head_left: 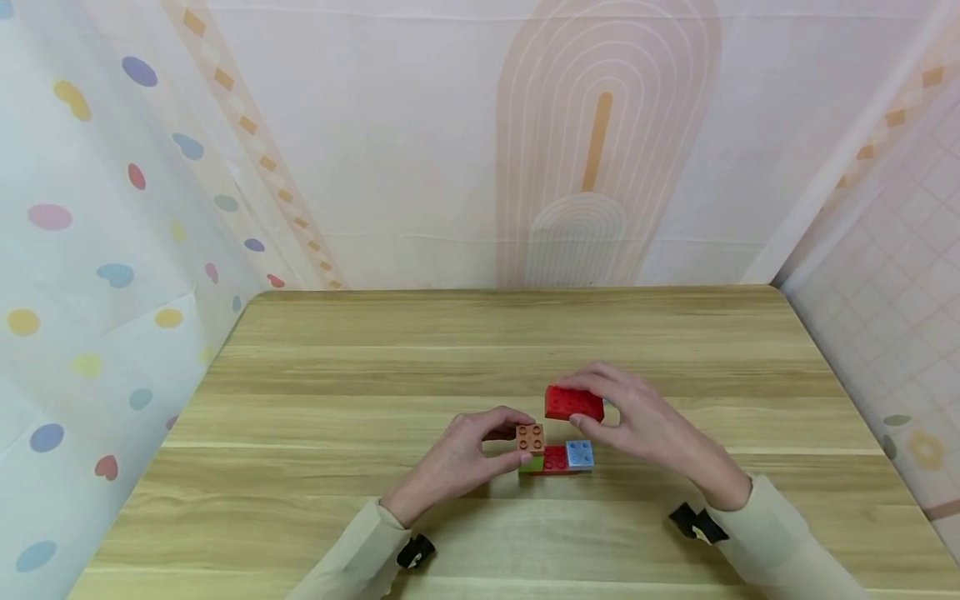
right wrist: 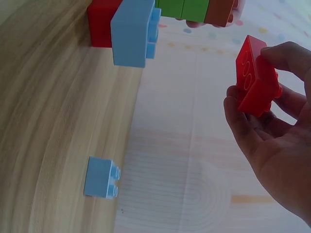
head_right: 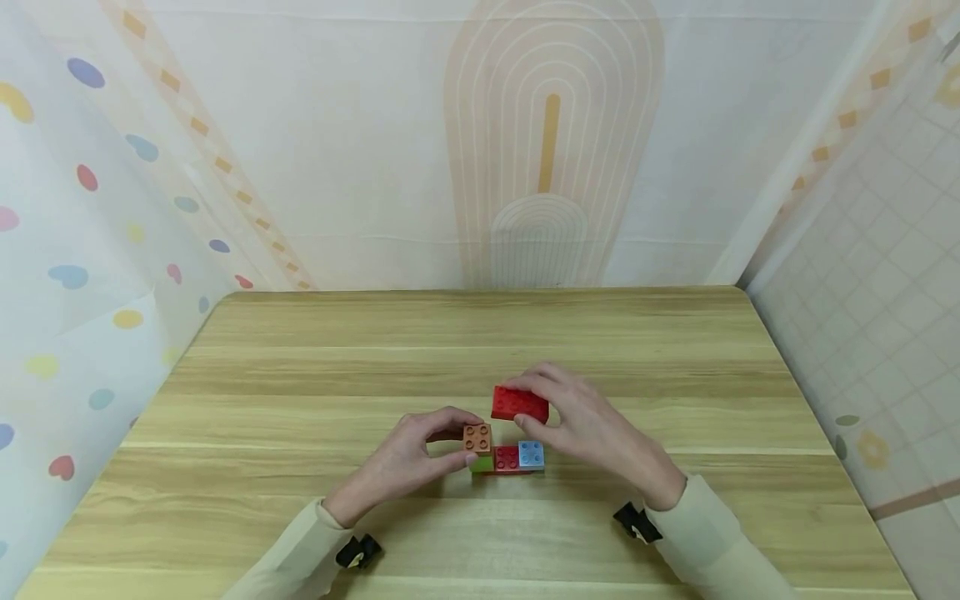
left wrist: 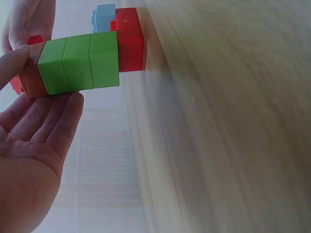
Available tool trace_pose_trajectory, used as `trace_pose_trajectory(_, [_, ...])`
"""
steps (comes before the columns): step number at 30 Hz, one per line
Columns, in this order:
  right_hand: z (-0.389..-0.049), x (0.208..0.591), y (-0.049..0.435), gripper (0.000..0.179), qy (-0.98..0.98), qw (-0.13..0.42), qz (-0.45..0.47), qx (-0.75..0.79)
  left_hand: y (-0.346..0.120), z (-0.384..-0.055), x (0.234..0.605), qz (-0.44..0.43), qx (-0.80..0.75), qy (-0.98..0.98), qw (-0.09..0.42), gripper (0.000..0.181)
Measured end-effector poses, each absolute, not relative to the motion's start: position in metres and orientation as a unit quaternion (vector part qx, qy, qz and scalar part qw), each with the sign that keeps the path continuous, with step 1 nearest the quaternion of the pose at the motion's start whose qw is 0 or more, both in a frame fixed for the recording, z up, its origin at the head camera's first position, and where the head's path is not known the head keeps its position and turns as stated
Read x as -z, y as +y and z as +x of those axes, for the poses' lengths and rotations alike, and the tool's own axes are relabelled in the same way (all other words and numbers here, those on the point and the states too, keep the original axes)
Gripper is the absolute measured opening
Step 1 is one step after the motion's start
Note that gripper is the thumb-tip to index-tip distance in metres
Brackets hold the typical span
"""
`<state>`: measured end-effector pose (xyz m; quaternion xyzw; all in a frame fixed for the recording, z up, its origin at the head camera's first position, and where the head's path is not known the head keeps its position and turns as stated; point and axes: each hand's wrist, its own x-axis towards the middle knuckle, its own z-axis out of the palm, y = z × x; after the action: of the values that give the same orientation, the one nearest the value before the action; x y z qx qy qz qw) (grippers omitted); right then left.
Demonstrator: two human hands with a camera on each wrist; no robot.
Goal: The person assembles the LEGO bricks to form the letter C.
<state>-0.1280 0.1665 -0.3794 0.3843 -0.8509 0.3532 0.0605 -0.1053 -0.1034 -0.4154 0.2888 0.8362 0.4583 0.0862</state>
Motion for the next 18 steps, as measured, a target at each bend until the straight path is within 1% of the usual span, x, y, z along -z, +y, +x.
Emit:
trace_pose_trajectory(4, [-0.125,0.380,0.165,0.036,-0.850,0.060,0.389,-0.351,-0.103,-0.105,0.416,0.294,-0.458,0.835,0.082,0.037])
trace_pose_trajectory(18, [-0.116,0.381,0.160,0.035,-0.858,0.027,0.372,-0.352,-0.104,-0.106,0.417,0.298,-0.464,0.831,0.081,0.036])
